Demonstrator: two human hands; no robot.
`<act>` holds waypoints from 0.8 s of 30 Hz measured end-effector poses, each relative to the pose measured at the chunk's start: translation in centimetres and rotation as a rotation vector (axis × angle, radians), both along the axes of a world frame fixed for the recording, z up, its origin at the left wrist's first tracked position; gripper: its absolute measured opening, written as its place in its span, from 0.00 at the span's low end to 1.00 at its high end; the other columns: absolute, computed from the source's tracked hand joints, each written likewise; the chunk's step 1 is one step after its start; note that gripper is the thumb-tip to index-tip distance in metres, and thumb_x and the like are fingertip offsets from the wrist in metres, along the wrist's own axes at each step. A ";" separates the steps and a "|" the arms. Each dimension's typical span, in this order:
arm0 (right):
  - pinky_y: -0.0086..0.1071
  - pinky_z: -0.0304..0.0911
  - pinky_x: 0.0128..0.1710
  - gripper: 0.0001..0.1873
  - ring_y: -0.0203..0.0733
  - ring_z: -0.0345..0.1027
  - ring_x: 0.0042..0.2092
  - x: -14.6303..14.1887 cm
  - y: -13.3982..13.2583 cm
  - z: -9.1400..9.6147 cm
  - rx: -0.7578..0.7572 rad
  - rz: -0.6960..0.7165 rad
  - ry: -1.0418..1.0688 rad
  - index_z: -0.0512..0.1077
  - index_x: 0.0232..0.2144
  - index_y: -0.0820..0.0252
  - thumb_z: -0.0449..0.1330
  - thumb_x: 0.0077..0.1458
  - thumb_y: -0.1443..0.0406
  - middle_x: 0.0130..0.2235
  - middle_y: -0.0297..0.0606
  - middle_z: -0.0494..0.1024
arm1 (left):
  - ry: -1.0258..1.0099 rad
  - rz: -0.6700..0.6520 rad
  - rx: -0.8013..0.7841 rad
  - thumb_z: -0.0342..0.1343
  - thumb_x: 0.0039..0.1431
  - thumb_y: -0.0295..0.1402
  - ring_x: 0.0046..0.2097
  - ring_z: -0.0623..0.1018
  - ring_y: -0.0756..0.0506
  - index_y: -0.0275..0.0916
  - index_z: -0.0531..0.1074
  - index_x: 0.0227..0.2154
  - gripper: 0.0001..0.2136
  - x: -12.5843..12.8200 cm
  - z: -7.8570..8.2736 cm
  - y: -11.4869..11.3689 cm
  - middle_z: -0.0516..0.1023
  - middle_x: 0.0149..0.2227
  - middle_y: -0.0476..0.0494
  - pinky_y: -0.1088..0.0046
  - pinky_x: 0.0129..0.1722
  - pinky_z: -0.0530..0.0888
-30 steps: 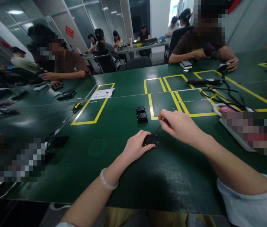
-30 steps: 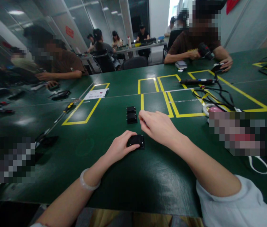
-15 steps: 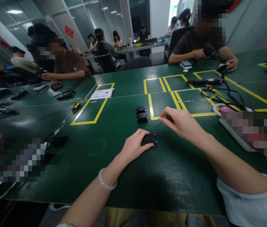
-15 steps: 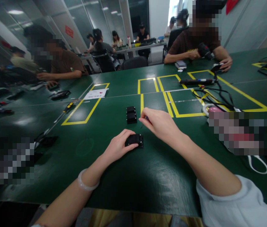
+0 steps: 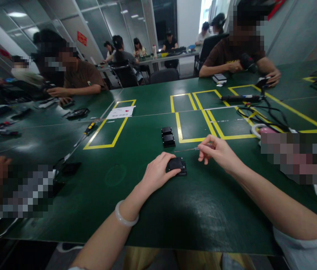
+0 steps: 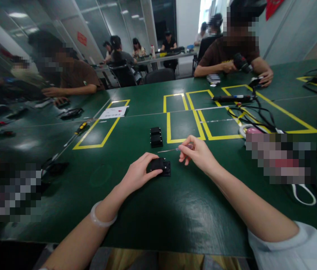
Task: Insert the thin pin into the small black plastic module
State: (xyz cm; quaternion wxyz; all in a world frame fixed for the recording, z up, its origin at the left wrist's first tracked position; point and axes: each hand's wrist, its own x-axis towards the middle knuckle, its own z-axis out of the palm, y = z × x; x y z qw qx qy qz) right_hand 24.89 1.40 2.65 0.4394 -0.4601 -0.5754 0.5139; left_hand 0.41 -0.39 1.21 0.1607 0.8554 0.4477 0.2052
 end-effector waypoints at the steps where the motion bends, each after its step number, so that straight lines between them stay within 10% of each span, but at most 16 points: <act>1: 0.30 0.63 0.20 0.16 0.39 0.71 0.25 0.2 -0.2 -0.6 -0.072 0.000 0.082 0.61 0.31 0.57 0.62 0.51 0.55 0.23 0.31 0.73 | 0.002 -0.001 0.002 0.57 0.59 0.41 0.49 0.72 0.42 0.42 0.65 0.48 0.16 0.0 0.0 0.0 0.71 0.47 0.45 0.65 0.47 0.71; 11: 0.24 0.49 0.18 0.14 0.28 0.51 0.19 -0.4 -2.2 -2.6 -0.289 0.083 0.282 0.59 0.43 0.52 0.56 0.56 0.58 0.25 0.22 0.60 | 0.022 -0.005 0.024 0.56 0.59 0.42 0.48 0.72 0.42 0.42 0.65 0.48 0.16 0.1 -0.1 0.0 0.71 0.46 0.45 0.66 0.46 0.71; 17: 0.29 0.51 0.27 0.23 0.33 0.54 0.25 -1.3 -2.2 -1.9 0.203 0.125 -0.428 0.62 0.49 0.56 0.60 0.52 0.57 0.24 0.23 0.56 | 0.054 -0.009 0.032 0.57 0.58 0.42 0.48 0.72 0.41 0.42 0.65 0.47 0.17 0.3 -0.1 0.0 0.71 0.46 0.45 0.65 0.46 0.71; 24: 0.29 0.52 0.28 0.25 0.37 0.64 0.29 -2.6 -2.1 -1.8 0.347 0.198 -0.822 0.63 0.51 0.55 0.62 0.51 0.59 0.28 0.29 0.68 | 0.064 -0.044 0.029 0.57 0.58 0.41 0.48 0.71 0.41 0.41 0.65 0.47 0.16 0.4 0.1 -0.1 0.71 0.46 0.44 0.64 0.46 0.71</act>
